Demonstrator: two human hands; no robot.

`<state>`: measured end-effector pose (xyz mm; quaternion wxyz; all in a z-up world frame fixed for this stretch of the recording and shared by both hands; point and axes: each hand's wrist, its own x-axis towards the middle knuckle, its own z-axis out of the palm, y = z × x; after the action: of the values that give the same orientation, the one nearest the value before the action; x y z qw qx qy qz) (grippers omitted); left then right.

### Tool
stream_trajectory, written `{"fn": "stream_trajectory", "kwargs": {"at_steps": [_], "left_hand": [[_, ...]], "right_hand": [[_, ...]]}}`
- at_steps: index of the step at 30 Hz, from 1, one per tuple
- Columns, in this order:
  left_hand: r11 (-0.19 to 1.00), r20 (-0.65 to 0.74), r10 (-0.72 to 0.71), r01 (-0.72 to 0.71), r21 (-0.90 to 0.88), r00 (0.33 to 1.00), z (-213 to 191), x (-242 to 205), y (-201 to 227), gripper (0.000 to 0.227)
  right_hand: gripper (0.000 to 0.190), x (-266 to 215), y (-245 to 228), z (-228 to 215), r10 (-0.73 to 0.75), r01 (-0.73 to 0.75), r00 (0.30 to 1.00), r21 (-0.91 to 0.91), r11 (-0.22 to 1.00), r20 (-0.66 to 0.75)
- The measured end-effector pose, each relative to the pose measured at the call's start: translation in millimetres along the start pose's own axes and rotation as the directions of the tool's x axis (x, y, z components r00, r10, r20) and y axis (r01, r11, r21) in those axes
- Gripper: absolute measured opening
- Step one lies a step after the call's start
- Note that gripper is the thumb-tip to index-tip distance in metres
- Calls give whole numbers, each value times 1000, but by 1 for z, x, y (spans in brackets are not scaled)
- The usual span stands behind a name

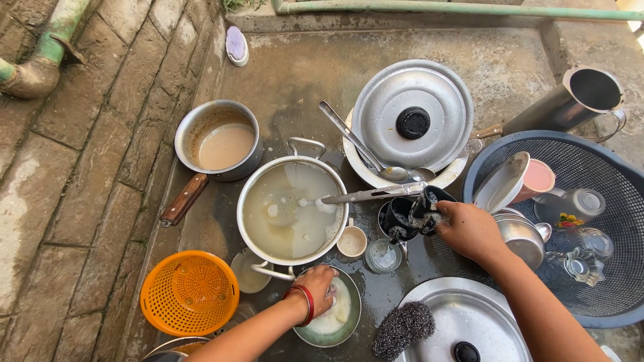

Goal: Washing various metal pots, pans, and mugs under a running water tap in an outdoor area.

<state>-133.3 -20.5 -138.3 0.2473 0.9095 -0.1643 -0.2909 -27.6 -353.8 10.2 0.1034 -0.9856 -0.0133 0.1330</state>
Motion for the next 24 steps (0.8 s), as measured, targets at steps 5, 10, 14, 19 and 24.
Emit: {"fn": "stream_trajectory", "kwargs": {"at_steps": [5,10,14,19,24], "left_hand": [[997,-97,41,-36,62,994,-2,-9,-1,60],[994,-191,18,4,110,981,13,3,-8,62],[954,26,-206,195,227,978,31,19,-19,65],[953,136,-255,225,200,957,42,3,-14,63],[996,263,13,-34,76,965,25,-14,-4,45]], "right_hand": [[36,-2,-16,-5,-24,25,1000,70,997,-12],[37,-2,-33,-8,-61,62,998,77,995,-18],[34,-5,-43,-5,-98,96,995,94,991,17],[42,-8,-57,0,-187,191,981,103,976,-46],[40,-7,-70,10,-259,261,965,75,962,-29]]}}
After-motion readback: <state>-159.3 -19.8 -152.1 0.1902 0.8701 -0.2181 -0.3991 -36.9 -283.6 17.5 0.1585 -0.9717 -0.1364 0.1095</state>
